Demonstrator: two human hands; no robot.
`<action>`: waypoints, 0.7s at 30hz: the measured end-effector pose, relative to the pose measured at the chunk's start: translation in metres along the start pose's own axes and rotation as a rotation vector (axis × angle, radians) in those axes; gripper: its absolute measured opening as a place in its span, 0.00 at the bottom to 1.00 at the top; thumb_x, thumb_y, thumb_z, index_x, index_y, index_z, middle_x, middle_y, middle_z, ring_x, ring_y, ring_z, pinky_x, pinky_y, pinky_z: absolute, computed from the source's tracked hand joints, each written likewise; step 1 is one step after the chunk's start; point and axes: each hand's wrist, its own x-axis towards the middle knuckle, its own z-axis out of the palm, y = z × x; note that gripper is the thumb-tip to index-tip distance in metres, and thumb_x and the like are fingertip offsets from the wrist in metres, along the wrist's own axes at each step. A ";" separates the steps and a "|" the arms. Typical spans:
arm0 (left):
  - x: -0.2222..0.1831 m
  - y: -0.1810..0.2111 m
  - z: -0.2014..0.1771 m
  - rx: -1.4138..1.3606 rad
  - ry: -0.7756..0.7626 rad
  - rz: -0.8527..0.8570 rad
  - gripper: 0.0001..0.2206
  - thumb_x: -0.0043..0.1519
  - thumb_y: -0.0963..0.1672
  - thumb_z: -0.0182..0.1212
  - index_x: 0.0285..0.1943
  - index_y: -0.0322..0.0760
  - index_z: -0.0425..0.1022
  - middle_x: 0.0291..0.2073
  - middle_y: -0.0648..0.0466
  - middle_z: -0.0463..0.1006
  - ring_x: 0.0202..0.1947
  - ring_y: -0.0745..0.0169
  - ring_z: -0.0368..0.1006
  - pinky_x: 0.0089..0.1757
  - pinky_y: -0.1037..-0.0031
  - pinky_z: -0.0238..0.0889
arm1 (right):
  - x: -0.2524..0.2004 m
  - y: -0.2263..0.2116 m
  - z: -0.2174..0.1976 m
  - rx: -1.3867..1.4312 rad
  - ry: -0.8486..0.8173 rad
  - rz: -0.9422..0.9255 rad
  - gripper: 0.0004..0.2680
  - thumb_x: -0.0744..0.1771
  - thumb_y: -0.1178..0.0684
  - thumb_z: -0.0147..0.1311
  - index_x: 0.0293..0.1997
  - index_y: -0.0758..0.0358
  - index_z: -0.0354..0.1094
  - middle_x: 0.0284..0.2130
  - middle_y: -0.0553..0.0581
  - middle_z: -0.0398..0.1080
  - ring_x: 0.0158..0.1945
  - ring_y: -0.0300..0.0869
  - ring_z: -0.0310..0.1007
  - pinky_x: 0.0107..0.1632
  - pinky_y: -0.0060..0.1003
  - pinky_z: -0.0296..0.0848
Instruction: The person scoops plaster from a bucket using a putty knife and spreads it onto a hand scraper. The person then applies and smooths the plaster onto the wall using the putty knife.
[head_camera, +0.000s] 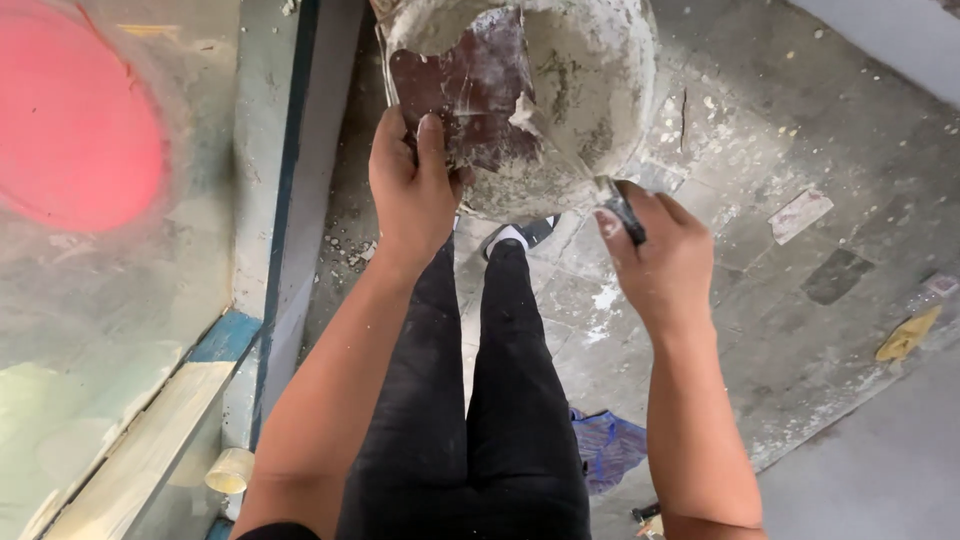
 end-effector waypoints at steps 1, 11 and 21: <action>-0.002 0.004 0.003 -0.052 -0.031 -0.025 0.06 0.76 0.41 0.47 0.48 0.31 0.65 0.33 0.54 0.73 0.25 0.74 0.68 0.25 0.78 0.66 | -0.004 -0.003 0.003 -0.084 0.049 -0.040 0.12 0.68 0.54 0.64 0.57 0.63 0.72 0.33 0.57 0.70 0.31 0.47 0.70 0.35 0.40 0.69; -0.013 0.027 0.000 -0.233 -0.101 -0.179 0.07 0.75 0.42 0.48 0.52 0.30 0.67 0.34 0.53 0.76 0.25 0.71 0.71 0.24 0.80 0.62 | -0.045 0.029 -0.005 -0.300 0.155 -0.131 0.17 0.65 0.56 0.69 0.59 0.61 0.73 0.34 0.56 0.69 0.34 0.47 0.71 0.35 0.40 0.71; -0.028 0.022 0.012 -0.178 -0.049 -0.180 0.07 0.74 0.41 0.48 0.49 0.29 0.68 0.31 0.53 0.75 0.22 0.70 0.70 0.22 0.79 0.59 | -0.048 0.014 -0.002 -0.192 0.265 -0.179 0.16 0.63 0.58 0.68 0.57 0.62 0.73 0.37 0.59 0.72 0.35 0.49 0.74 0.36 0.39 0.71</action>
